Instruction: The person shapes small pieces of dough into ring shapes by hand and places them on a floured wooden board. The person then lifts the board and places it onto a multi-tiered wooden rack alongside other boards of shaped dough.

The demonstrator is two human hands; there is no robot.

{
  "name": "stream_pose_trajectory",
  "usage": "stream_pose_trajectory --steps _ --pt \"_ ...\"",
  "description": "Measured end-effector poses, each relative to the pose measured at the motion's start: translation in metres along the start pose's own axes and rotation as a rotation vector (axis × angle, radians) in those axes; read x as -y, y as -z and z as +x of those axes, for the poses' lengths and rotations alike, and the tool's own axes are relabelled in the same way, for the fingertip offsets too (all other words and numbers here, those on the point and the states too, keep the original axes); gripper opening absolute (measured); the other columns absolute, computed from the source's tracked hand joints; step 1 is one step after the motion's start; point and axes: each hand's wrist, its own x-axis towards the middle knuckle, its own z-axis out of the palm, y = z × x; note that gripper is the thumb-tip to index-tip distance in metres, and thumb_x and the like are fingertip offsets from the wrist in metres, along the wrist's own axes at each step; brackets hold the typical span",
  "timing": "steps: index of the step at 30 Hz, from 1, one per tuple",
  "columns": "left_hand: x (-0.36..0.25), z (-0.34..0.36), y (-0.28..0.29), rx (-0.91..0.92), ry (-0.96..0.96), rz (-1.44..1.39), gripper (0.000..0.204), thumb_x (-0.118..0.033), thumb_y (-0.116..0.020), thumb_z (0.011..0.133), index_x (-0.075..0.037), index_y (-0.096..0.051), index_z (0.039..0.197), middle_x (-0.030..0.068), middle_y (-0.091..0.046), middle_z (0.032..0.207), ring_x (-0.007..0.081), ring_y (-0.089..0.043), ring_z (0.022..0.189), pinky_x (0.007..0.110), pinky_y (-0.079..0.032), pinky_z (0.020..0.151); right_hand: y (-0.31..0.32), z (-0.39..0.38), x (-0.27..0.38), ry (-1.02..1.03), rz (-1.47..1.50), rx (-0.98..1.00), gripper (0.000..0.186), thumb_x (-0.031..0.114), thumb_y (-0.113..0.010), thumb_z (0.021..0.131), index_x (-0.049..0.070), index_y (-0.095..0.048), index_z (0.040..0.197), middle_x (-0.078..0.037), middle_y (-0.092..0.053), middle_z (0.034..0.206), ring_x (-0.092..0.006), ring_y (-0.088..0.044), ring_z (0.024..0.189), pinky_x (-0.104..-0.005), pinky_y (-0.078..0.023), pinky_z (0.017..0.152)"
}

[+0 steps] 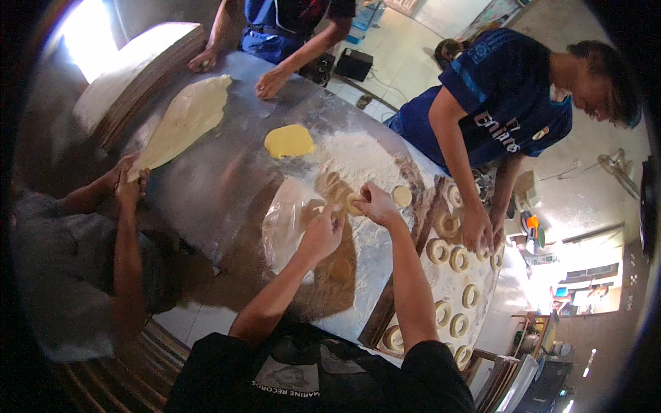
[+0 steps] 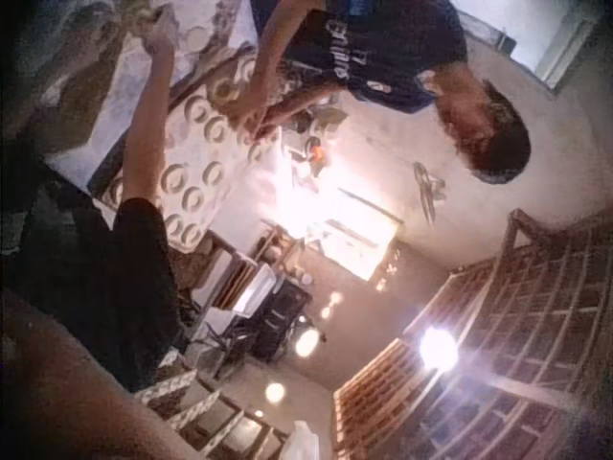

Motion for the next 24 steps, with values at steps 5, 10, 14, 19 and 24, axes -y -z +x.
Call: stream_pose_trajectory --steps 5,10,14,19,24 --pt "-0.022 0.018 0.021 0.162 -0.053 -0.254 0.04 -0.033 -0.061 0.093 0.002 -0.06 0.111 0.0145 -0.068 0.083 0.0208 -0.067 0.077 0.034 -0.052 0.068 0.026 -0.051 0.035 0.092 0.633 -0.015 0.041 0.003 -0.07 0.08 0.008 -0.043 0.11 -0.007 -0.059 0.092 -0.0152 -0.06 0.086 -0.0308 -0.049 0.075" --pt "-0.056 0.011 0.034 0.235 0.004 -0.452 0.031 -0.015 -0.068 0.088 0.004 -0.06 0.111 0.0094 -0.069 0.09 0.0129 -0.066 0.082 0.026 -0.053 0.075 0.03 -0.081 0.054 0.174 0.85 0.006 0.05 0.001 -0.07 0.082 0.01 -0.038 0.12 -0.005 -0.059 0.097 -0.0142 -0.06 0.089 -0.0295 -0.049 0.078" --pt "-0.066 0.004 0.034 0.204 -0.114 -0.185 0.035 -0.004 -0.07 0.079 0.003 -0.058 0.112 0.0101 -0.067 0.094 0.0174 -0.065 0.086 0.031 -0.052 0.077 -0.009 -0.069 0.049 0.21 -0.111 -0.724 0.049 0.006 -0.07 0.077 0.006 -0.044 0.117 -0.007 -0.058 0.102 -0.0205 -0.058 0.095 -0.035 -0.049 0.08" --pt "-0.054 -0.001 0.014 -0.211 -0.456 0.096 0.043 0.004 -0.062 0.076 0.001 -0.05 0.117 0.014 -0.06 0.106 0.0244 -0.062 0.093 0.037 -0.049 0.084 -0.002 -0.098 0.064 0.216 1.04 -0.092 0.07 0.013 -0.069 0.078 0.008 -0.037 0.139 -0.005 -0.058 0.103 -0.0174 -0.056 0.101 -0.0332 -0.047 0.09" --pt "-0.032 -0.016 0.004 -0.031 -0.416 -0.686 0.033 -0.012 -0.055 0.092 -0.003 -0.046 0.122 0.009 -0.05 0.113 0.0225 -0.054 0.103 0.037 -0.046 0.094 -0.003 -0.122 0.05 0.351 1.131 -0.152 0.045 0.015 -0.056 0.089 0.005 -0.042 0.13 -0.005 -0.057 0.098 -0.0123 -0.054 0.088 -0.029 -0.044 0.079"
